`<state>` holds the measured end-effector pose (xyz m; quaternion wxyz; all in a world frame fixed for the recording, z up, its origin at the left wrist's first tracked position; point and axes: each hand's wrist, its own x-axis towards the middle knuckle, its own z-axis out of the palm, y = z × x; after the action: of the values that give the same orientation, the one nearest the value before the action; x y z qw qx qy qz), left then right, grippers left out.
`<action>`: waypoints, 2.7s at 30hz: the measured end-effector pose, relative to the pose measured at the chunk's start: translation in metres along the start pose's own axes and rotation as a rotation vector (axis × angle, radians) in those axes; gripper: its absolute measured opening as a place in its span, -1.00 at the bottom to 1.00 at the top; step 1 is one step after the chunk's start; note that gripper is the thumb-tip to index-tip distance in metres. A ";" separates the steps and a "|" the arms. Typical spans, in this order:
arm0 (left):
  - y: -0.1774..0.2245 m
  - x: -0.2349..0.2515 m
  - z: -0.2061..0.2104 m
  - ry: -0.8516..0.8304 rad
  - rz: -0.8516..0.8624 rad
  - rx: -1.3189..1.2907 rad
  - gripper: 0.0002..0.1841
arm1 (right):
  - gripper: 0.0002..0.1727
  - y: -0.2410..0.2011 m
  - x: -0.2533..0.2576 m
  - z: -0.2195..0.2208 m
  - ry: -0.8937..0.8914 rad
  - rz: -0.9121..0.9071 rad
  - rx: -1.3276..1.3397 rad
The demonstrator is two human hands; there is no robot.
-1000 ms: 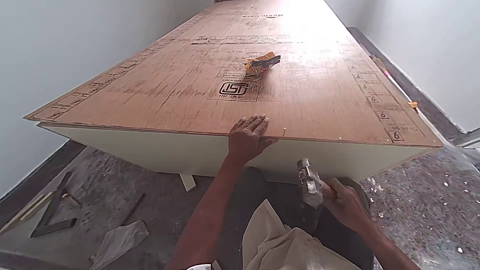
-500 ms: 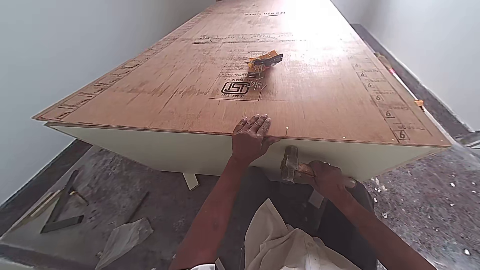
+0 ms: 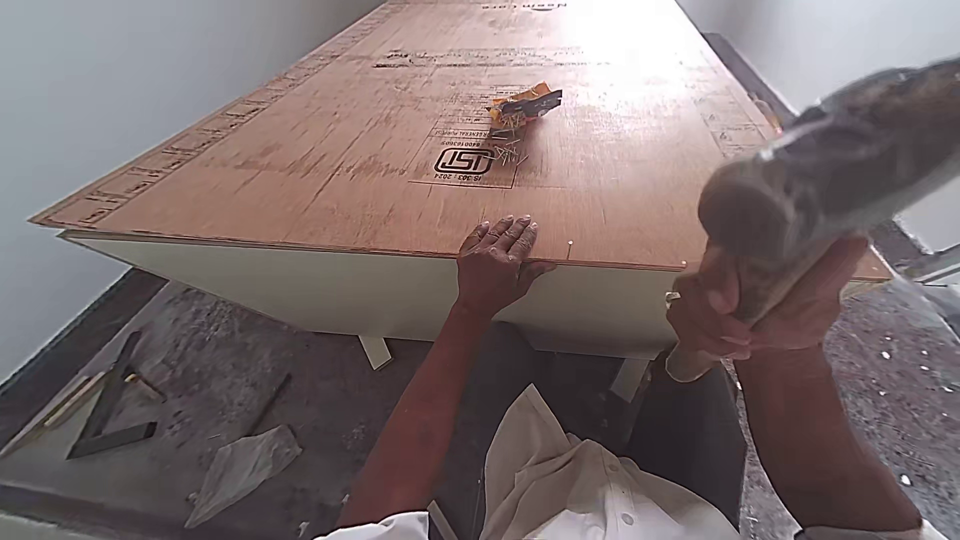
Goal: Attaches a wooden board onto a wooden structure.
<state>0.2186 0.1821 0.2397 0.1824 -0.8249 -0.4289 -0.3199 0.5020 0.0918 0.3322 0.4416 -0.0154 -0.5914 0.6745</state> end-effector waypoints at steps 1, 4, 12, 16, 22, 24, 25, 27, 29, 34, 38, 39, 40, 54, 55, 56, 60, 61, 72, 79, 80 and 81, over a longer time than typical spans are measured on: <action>0.001 0.000 -0.001 0.008 0.003 -0.002 -0.33 | -0.37 0.002 -0.009 -0.002 -0.058 -0.017 -0.042; 0.001 0.000 0.001 0.005 -0.005 -0.009 -0.32 | -0.40 0.008 -0.021 0.002 0.021 -0.085 -0.161; -0.002 0.000 0.004 0.011 0.006 0.007 -0.32 | -0.34 0.008 -0.008 0.006 0.073 -0.081 0.231; -0.002 0.001 0.004 0.028 0.014 0.020 -0.32 | -0.35 0.020 -0.022 0.005 0.186 -0.045 0.183; -0.001 0.000 0.004 0.032 0.014 0.005 -0.33 | -0.33 0.027 -0.029 0.002 0.230 -0.034 0.164; -0.001 0.001 0.003 0.034 0.011 0.007 -0.33 | -0.34 0.027 -0.030 0.002 0.251 -0.027 0.158; -0.001 0.001 0.003 0.035 0.011 0.009 -0.32 | -0.35 0.028 -0.031 0.003 0.266 -0.024 0.162; -0.002 0.001 0.004 0.025 0.009 0.015 -0.31 | -0.36 0.030 -0.032 0.003 0.275 -0.017 0.180; -0.002 0.000 0.004 0.024 0.010 0.014 -0.31 | -0.37 0.031 -0.033 0.002 0.275 -0.017 0.184; -0.002 0.000 0.005 0.033 0.006 0.005 -0.31 | -0.35 0.033 -0.034 0.003 0.300 -0.015 0.162; -0.002 0.000 0.005 0.031 0.005 0.011 -0.32 | -0.35 0.034 -0.036 0.001 0.299 -0.012 0.174; -0.002 0.000 0.005 0.029 0.005 0.010 -0.32 | -0.35 0.035 -0.036 0.000 0.302 -0.011 0.172; -0.002 0.000 0.004 0.027 0.006 0.005 -0.32 | -0.35 0.035 -0.037 0.001 0.308 -0.008 0.172; -0.001 0.000 0.004 0.033 0.008 0.005 -0.31 | -0.33 0.040 -0.037 0.001 0.360 0.020 0.144; -0.001 0.000 0.004 0.034 0.008 0.005 -0.31 | -0.33 0.040 -0.037 0.002 0.364 0.023 0.140; -0.001 0.000 0.005 0.035 0.008 0.005 -0.30 | -0.32 0.040 -0.037 0.001 0.368 0.025 0.139; -0.001 0.000 0.005 0.039 0.009 0.008 -0.30 | -0.33 0.041 -0.037 0.001 0.378 0.032 0.137; -0.001 0.000 0.005 0.036 0.006 0.007 -0.30 | -0.34 0.041 -0.037 0.001 0.386 0.033 0.141; 0.000 0.000 0.005 0.034 -0.004 0.012 -0.32 | -0.33 0.043 -0.038 0.002 0.474 0.079 0.108; 0.004 0.002 0.006 0.067 -0.063 -0.006 -0.18 | -0.30 0.040 -0.040 0.003 0.582 0.138 -0.006; 0.006 0.003 0.007 0.078 -0.084 -0.005 -0.15 | -0.30 0.040 -0.041 0.002 0.591 0.143 -0.018; 0.007 0.004 0.007 0.083 -0.099 -0.004 -0.14 | -0.30 0.040 -0.042 0.002 0.606 0.149 -0.037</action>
<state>0.2287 0.1843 0.2367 0.1822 -0.7891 -0.4607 -0.3632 0.5037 0.0678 0.2792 0.5467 -0.2670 -0.4422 0.6590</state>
